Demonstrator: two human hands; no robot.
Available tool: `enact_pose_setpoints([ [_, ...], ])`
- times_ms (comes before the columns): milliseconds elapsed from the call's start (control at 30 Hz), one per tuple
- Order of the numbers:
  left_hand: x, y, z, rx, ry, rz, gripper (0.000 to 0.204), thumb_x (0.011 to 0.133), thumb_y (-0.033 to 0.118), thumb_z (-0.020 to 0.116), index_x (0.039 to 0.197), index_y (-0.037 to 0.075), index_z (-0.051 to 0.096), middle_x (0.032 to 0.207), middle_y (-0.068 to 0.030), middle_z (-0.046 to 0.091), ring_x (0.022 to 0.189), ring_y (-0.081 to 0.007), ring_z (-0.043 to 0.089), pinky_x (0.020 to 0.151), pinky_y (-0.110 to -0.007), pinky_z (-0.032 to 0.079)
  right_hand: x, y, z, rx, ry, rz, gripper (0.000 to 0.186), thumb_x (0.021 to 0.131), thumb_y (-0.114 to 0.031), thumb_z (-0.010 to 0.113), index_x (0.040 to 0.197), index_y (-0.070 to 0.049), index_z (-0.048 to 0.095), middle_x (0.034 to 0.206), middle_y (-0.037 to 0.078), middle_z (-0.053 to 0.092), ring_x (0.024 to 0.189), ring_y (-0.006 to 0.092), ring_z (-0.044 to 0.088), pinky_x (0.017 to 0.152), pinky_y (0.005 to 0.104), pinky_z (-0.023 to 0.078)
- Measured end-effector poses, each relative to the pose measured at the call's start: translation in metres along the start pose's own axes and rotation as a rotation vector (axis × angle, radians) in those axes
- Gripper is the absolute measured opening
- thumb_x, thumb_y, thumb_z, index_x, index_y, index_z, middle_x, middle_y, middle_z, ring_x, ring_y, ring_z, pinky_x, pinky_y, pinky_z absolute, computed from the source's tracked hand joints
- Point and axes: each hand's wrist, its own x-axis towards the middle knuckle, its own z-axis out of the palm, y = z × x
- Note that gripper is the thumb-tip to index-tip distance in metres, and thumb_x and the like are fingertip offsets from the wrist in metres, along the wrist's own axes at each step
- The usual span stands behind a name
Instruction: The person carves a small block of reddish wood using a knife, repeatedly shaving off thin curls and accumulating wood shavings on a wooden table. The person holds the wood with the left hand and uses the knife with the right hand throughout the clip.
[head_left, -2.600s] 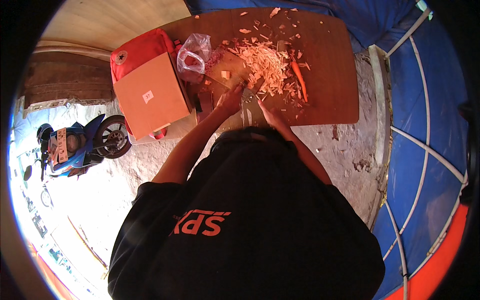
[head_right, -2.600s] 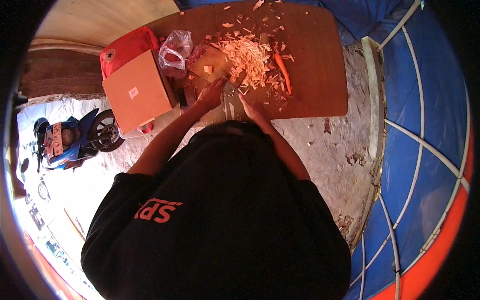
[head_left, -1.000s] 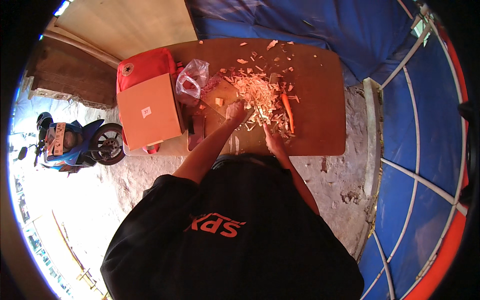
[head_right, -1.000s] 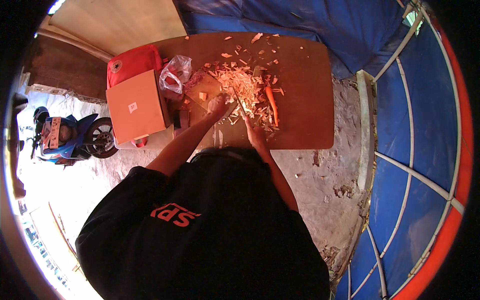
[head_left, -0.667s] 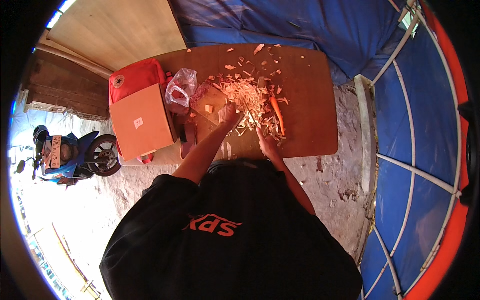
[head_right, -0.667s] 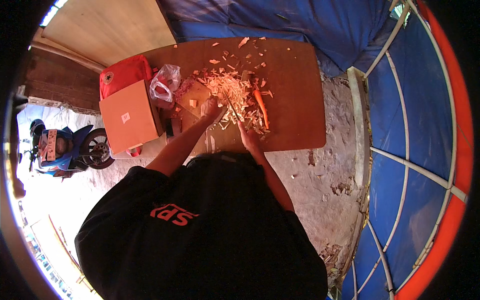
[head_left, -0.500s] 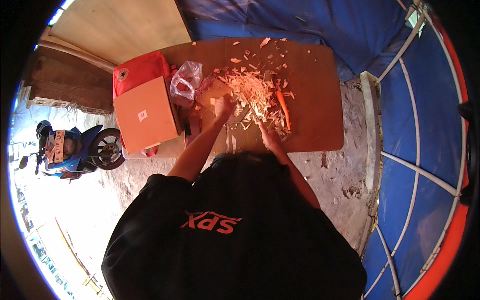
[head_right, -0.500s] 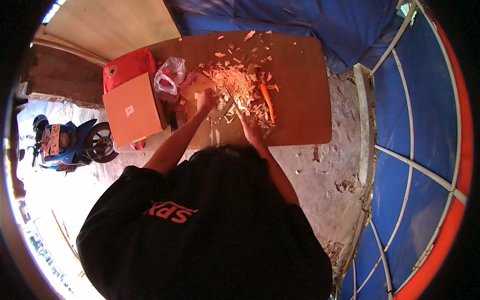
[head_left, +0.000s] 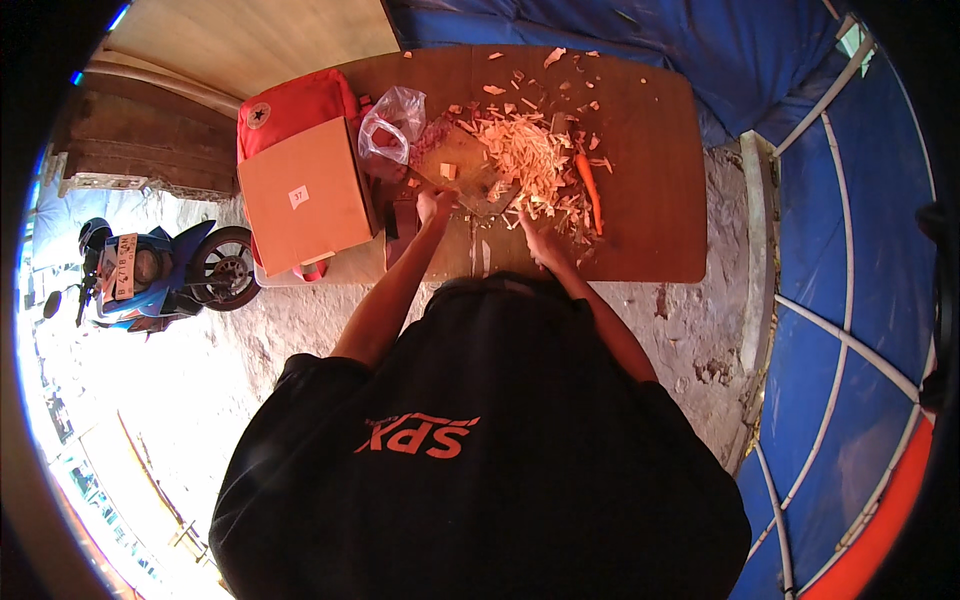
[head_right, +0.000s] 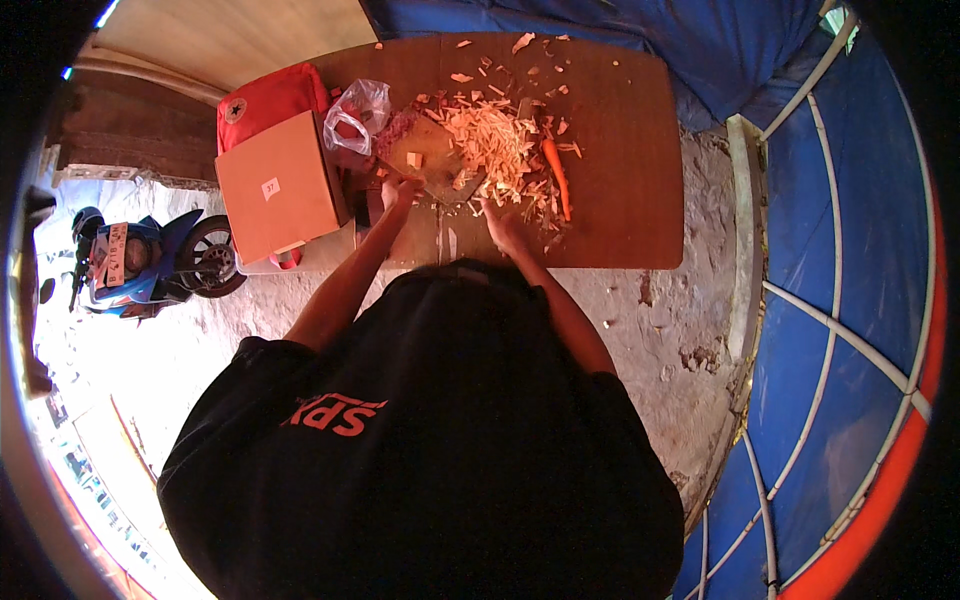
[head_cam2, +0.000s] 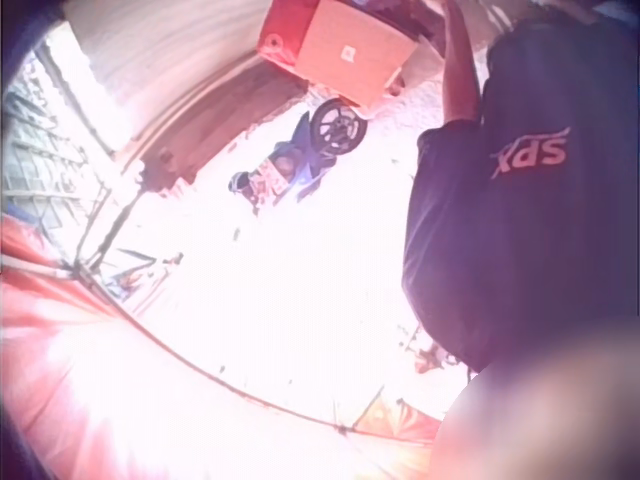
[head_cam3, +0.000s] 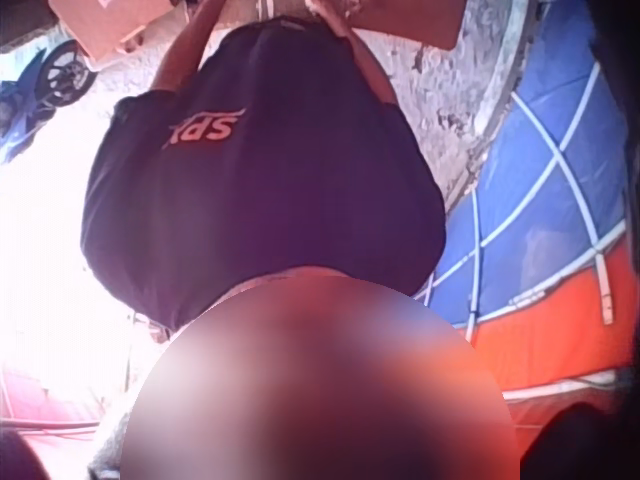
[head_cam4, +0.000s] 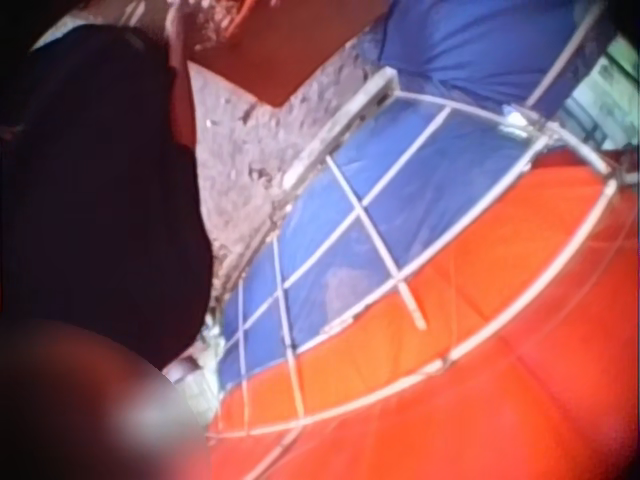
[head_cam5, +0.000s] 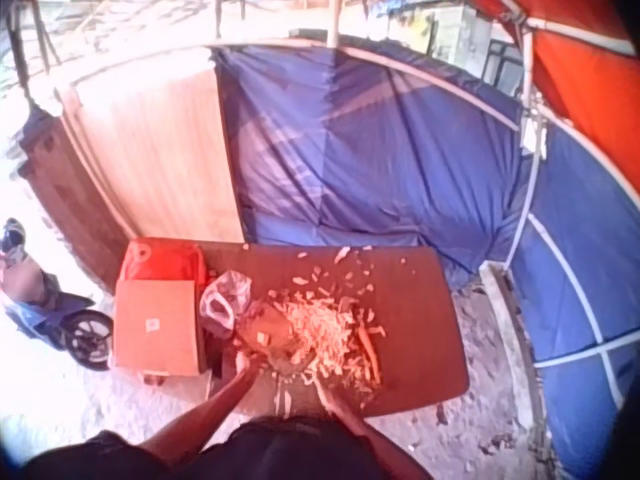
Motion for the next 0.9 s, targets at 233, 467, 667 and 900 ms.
enact_pose_setpoints([
  [233, -0.003, 0.010, 0.023, -0.103, -0.153, -0.096, 0.014, 0.073, 0.008, 0.073, 0.080, -0.003, 0.067, 0.065, -0.0098, 0.065, 0.053, -0.0162, 0.063, 0.045, -0.026, 0.047, 0.011, 0.005, -0.003, -0.043, -0.033, 0.042, 0.091, 0.076, -0.084, 0.031, 0.058, 0.002, 0.054, 0.052, 0.012, 0.054, 0.046, 0.0242, 0.058, 0.052, 0.0389, 0.048],
  [467, -0.009, 0.002, 0.052, -0.227, -0.058, -0.069, 0.017, 0.074, 0.012, 0.075, 0.074, -0.003, 0.067, 0.065, -0.0093, 0.066, 0.053, -0.0165, 0.064, 0.047, -0.027, 0.051, 0.006, 0.016, -0.001, 0.055, -0.070, 0.144, 0.098, 0.076, -0.084, 0.026, 0.067, 0.007, 0.061, 0.057, 0.016, 0.059, 0.058, 0.0296, 0.063, 0.061, 0.0439, 0.048],
  [667, -0.024, 0.019, 0.039, 0.123, -0.013, -0.148, 0.022, 0.075, 0.023, 0.072, 0.075, 0.002, 0.067, 0.068, -0.0099, 0.067, 0.056, -0.0198, 0.065, 0.052, -0.032, 0.052, 0.008, 0.025, 0.013, 0.052, 0.010, 0.006, 0.079, 0.080, -0.077, 0.040, 0.050, -0.004, 0.046, 0.044, 0.006, 0.046, 0.037, 0.0191, 0.051, 0.040, 0.0338, 0.043],
  [900, -0.033, 0.029, 0.042, 0.821, 0.055, 0.497, 0.019, 0.074, 0.028, 0.068, 0.078, 0.010, 0.066, 0.078, -0.0140, 0.067, 0.075, -0.0343, 0.065, 0.066, -0.043, 0.052, -0.015, 0.013, 0.007, 0.124, -0.034, 0.013, 0.089, 0.082, -0.078, 0.032, 0.045, 0.003, 0.045, 0.042, 0.013, 0.047, 0.040, 0.0255, 0.055, 0.045, 0.0406, 0.044],
])
